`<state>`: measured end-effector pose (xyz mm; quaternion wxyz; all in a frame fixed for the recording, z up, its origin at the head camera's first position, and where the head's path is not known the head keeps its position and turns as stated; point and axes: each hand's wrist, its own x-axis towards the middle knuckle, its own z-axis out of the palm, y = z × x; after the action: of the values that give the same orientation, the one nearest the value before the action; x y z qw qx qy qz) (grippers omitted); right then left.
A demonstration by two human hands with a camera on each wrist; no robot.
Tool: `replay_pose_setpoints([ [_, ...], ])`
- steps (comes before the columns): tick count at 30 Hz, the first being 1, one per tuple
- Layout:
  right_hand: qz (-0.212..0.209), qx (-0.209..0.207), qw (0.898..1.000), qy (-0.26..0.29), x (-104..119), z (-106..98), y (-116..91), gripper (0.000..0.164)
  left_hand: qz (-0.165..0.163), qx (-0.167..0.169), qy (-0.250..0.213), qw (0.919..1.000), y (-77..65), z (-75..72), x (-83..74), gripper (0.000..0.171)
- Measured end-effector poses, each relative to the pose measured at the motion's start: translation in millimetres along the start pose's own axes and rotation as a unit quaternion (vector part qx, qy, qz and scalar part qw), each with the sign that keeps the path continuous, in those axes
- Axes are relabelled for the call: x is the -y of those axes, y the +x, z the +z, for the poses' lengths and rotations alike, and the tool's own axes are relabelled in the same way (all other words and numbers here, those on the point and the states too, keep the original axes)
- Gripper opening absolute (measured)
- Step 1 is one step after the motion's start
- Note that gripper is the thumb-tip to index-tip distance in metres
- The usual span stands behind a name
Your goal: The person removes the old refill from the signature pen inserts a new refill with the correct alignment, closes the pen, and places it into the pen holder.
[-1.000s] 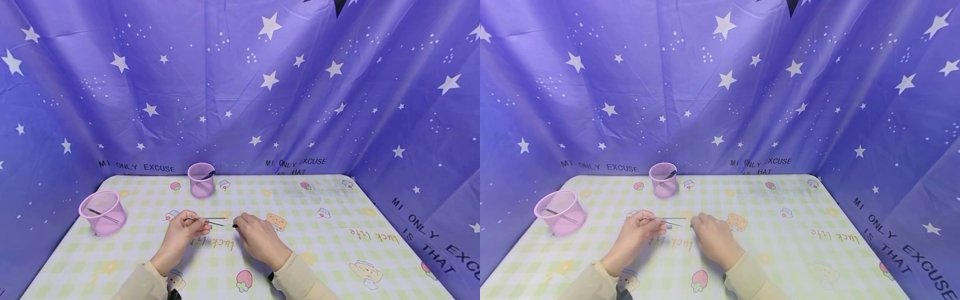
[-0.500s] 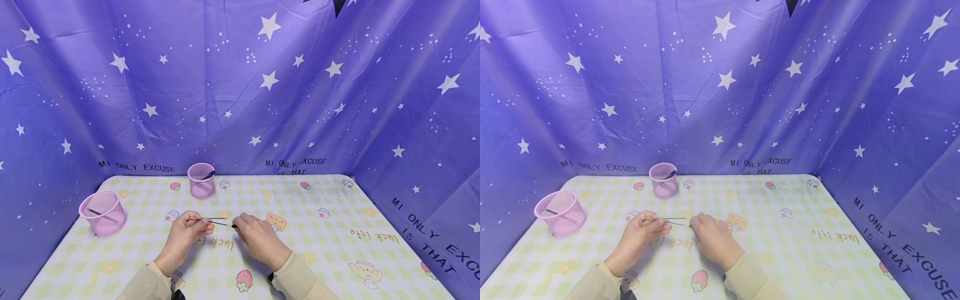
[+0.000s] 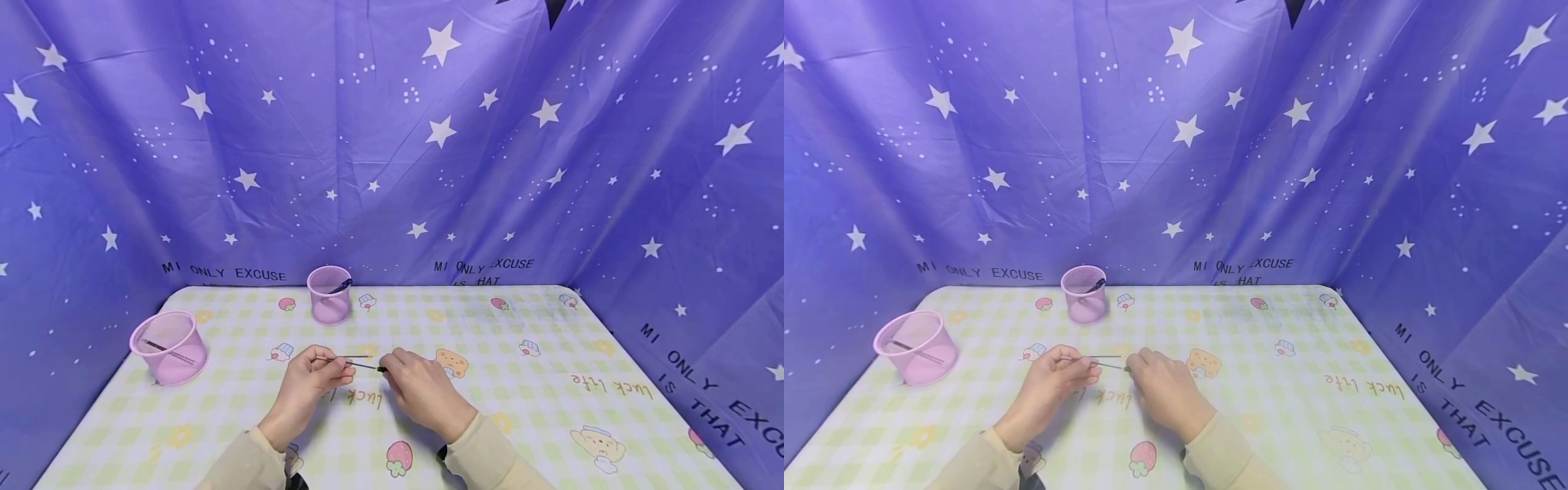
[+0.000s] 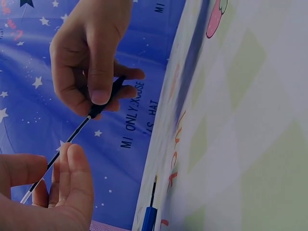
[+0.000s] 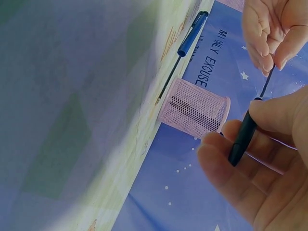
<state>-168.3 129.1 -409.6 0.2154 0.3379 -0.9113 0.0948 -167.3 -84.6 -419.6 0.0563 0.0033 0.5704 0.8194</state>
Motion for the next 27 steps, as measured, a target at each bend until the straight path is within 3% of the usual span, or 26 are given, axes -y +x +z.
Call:
replay_pose_setpoints([
  [27,-0.012,-0.011,1.0,-0.003,-1.8,4.1,-0.7,0.01,-0.022,0.024,0.008,0.9994,-1.1,9.2,9.0,0.02],
])
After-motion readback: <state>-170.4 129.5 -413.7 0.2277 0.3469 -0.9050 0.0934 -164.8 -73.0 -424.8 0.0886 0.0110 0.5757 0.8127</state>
